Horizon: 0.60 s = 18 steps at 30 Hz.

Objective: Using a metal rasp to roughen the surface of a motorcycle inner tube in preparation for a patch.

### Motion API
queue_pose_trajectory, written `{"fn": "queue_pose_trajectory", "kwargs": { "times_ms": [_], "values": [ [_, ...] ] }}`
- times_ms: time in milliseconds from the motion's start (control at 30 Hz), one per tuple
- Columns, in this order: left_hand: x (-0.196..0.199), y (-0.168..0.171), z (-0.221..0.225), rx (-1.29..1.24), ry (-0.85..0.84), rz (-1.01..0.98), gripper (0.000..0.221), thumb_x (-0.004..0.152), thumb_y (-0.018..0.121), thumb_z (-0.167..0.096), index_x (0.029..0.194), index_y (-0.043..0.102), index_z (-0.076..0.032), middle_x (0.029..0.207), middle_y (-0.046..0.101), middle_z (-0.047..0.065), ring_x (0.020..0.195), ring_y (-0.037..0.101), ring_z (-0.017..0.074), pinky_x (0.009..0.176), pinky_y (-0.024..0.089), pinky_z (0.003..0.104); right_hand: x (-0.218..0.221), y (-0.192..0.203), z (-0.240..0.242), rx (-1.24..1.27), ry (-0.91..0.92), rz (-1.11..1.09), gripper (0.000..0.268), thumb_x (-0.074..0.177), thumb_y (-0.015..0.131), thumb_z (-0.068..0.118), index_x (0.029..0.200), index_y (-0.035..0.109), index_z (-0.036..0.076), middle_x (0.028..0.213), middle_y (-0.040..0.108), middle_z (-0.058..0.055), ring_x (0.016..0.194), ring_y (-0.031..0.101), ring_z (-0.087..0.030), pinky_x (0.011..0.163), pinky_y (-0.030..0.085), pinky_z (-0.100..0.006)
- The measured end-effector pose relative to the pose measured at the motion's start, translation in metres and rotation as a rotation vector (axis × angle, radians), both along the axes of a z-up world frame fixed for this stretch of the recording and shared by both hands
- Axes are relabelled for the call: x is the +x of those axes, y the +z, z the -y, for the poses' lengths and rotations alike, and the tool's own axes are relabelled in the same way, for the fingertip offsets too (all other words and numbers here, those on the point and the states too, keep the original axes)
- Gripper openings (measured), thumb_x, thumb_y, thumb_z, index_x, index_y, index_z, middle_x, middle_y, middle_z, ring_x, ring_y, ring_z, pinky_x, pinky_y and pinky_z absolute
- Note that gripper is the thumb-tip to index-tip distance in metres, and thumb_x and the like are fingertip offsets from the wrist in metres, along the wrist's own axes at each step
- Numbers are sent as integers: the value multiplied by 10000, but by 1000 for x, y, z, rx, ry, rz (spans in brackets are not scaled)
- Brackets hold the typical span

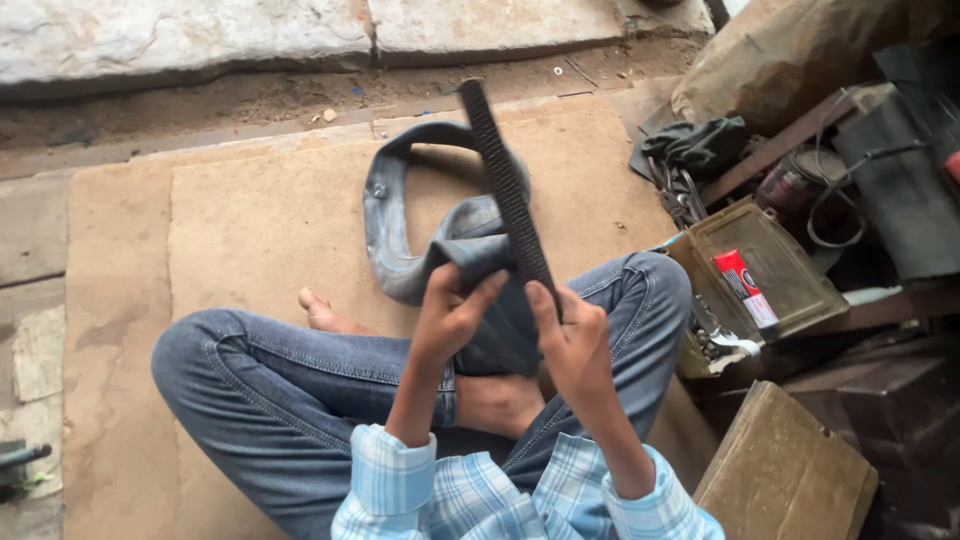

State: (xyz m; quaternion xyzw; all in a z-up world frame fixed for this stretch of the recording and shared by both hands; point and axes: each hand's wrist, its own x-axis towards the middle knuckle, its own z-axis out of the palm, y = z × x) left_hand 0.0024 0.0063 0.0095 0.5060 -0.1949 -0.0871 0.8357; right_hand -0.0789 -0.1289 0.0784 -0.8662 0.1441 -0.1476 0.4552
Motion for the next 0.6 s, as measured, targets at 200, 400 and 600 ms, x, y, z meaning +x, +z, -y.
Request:
{"fn": "queue_pose_trajectory", "kwargs": {
  "times_ms": [200,400,600],
  "values": [
    [2,-9,-2,-31,129,-110,228,958,713,-45,1169,703,41,986,742,43,797,650,59,643,485,184,-62,-22,-3,-8,57,-59,366,1003,594,306,870,668,-26,531,478,-92,476,456,-121,469,403,-347],
    [3,-12,-4,16,161,-80,187,969,725,-71,1122,723,37,932,722,32,791,641,52,668,485,181,-106,-52,16,-53,46,-93,360,973,612,321,859,686,-13,516,536,-77,430,508,-137,454,421,-339],
    [-9,-37,30,126,-20,12,113,958,750,-81,1019,738,14,825,669,-10,711,565,36,599,455,188,-23,-12,19,273,-69,-196,482,992,574,433,739,590,23,498,519,-25,348,487,-98,331,381,-275]
  ]
}}
